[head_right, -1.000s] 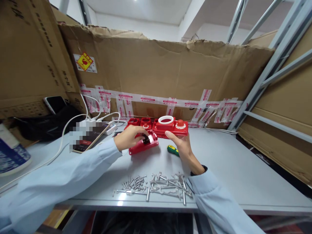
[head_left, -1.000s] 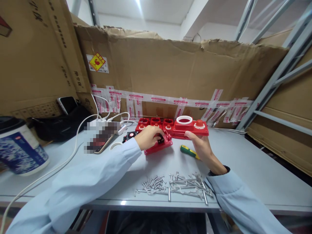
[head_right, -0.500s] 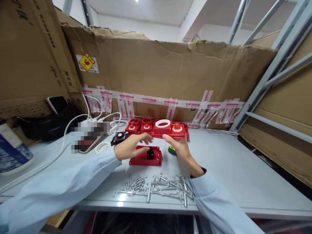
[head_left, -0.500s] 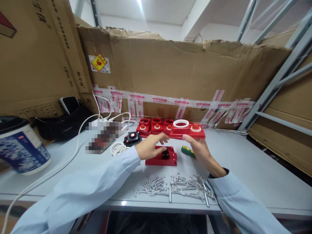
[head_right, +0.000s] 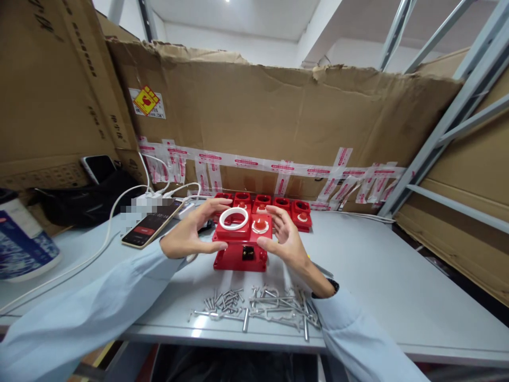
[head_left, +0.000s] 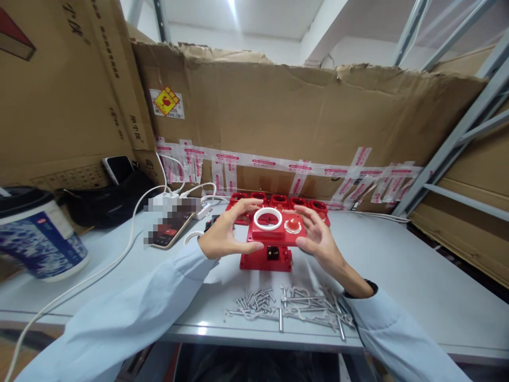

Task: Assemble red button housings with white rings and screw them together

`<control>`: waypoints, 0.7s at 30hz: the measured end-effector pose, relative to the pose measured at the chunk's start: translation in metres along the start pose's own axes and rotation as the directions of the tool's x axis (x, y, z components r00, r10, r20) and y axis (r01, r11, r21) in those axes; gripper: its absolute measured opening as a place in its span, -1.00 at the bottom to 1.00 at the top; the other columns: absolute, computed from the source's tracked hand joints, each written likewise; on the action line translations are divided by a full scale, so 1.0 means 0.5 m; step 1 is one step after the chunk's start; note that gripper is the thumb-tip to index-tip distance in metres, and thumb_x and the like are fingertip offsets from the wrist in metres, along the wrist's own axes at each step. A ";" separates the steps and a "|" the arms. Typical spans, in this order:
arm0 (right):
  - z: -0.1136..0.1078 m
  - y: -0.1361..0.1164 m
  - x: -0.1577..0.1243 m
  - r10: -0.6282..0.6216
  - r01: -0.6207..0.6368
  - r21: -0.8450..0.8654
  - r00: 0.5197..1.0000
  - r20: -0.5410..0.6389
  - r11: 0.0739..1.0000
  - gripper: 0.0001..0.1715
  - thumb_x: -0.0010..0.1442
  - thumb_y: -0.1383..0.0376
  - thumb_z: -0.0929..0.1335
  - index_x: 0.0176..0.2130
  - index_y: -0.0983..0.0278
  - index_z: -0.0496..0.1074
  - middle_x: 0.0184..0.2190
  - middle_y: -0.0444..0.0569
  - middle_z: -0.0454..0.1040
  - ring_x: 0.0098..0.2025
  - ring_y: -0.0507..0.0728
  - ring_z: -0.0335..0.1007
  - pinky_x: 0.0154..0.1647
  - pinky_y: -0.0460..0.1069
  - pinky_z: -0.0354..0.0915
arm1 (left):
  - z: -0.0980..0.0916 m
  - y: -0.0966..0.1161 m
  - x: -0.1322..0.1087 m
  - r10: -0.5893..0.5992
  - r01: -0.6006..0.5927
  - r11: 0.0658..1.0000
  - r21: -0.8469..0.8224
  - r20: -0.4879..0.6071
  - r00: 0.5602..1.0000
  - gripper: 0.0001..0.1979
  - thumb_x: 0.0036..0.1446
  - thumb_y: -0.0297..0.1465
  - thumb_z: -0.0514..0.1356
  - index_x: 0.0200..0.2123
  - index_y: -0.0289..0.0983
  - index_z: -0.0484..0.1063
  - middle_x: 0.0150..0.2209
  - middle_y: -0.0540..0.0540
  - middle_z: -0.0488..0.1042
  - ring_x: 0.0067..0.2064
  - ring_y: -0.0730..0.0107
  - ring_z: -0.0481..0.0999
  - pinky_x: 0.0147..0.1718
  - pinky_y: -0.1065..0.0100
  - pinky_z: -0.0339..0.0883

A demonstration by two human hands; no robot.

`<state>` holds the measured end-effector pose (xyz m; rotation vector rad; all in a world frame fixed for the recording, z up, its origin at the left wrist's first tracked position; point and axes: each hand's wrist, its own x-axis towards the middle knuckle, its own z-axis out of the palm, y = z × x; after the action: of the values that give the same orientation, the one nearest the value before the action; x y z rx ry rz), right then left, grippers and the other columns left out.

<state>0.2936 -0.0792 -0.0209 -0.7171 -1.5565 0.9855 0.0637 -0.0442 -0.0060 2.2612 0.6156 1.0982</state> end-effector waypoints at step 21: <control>-0.010 0.003 0.012 0.311 -0.319 0.211 0.948 0.072 0.924 -0.62 0.05 0.24 0.39 -0.09 0.21 0.39 -0.11 -0.04 0.49 -0.10 0.13 0.41 -0.02 0.08 0.28 | -0.047 -0.032 0.008 0.074 -0.042 0.940 0.338 -0.083 0.994 -0.67 0.14 -0.44 0.05 0.00 -0.25 0.25 -0.05 -0.17 0.41 -0.01 0.27 0.39 0.01 0.18 0.25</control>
<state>0.2972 -0.0723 -0.0193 -0.8102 -1.3585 1.3950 0.0441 -0.0233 -0.0021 2.5400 0.8345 1.2116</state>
